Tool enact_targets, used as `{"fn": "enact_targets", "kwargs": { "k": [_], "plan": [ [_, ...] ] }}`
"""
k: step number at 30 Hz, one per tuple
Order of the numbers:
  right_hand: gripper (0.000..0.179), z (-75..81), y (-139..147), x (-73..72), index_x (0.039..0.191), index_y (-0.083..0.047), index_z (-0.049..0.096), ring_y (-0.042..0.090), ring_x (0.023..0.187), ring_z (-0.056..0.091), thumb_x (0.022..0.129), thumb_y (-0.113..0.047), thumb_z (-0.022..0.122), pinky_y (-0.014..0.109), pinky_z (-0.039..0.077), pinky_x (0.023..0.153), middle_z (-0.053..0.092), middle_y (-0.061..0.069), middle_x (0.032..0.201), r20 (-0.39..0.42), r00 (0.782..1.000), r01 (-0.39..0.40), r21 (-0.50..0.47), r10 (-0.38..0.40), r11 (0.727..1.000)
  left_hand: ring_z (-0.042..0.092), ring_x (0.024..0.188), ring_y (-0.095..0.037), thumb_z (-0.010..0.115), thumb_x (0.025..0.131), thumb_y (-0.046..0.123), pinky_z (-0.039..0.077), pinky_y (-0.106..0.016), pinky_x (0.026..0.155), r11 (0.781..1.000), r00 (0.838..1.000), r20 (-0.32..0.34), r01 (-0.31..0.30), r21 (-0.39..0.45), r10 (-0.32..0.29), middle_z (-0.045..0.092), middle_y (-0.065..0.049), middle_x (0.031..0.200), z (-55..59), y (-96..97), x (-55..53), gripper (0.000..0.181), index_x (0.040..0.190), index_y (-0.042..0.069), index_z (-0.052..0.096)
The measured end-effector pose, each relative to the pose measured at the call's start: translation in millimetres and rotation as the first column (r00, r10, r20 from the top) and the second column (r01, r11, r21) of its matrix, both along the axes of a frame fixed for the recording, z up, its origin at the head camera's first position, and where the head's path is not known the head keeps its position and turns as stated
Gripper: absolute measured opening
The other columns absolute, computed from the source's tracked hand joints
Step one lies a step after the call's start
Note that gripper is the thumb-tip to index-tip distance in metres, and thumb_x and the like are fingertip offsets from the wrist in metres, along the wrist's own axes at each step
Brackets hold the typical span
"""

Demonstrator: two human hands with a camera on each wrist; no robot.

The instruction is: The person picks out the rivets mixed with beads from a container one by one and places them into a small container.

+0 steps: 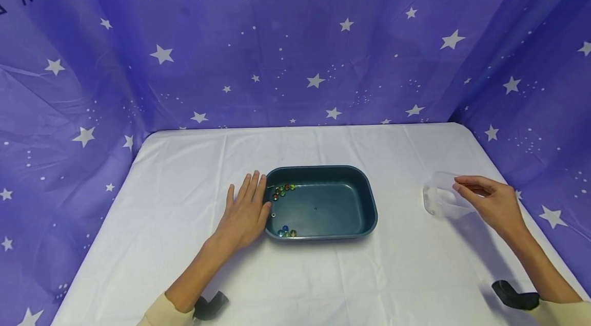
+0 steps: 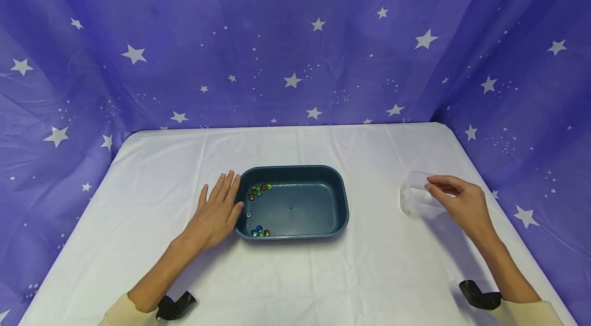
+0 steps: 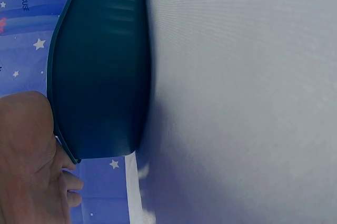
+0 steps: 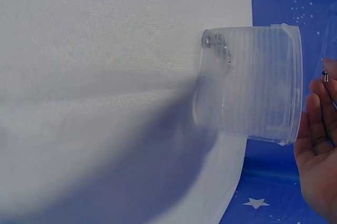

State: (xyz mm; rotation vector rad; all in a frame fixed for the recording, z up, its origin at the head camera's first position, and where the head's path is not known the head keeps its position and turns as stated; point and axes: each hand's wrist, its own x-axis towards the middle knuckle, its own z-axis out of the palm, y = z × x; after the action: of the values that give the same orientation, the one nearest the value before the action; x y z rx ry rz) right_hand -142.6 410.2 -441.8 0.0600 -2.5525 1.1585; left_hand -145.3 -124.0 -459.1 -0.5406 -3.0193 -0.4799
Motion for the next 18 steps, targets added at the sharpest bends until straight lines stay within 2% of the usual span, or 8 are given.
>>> {"fn": "enact_targets", "kwargs": {
  "k": [11,18],
  "plan": [
    [0.024,0.8,-3.1,-0.2,0.108,0.010,0.071,-0.012,0.082,0.063,0.087,-0.001,0.076,0.006,0.045,0.069,0.070,-0.023,0.092,-0.003,1.000,0.000,-0.004,0.000,1.000,0.013,0.150,-0.035,0.046,0.105,0.028,0.005,-0.063,0.114,1.000,1.000,-0.001,-0.004,0.005,0.004,0.019,-0.020,0.162,-0.2,1.1,-0.2,0.064,0.157,-0.001,0.023],
    [0.023,7.2,-10.9,-3.0,0.108,0.009,0.072,-0.010,0.084,0.064,0.087,0.000,0.076,0.006,0.046,0.072,0.071,-0.021,0.092,-0.044,0.999,-0.012,-0.034,0.011,0.999,0.013,0.150,-0.035,0.046,0.105,0.028,0.004,-0.063,0.114,1.000,1.000,0.004,-0.005,0.006,0.005,0.018,-0.020,0.163,0.6,1.2,0.0,0.064,0.157,-0.001,0.023]
  ]
}}
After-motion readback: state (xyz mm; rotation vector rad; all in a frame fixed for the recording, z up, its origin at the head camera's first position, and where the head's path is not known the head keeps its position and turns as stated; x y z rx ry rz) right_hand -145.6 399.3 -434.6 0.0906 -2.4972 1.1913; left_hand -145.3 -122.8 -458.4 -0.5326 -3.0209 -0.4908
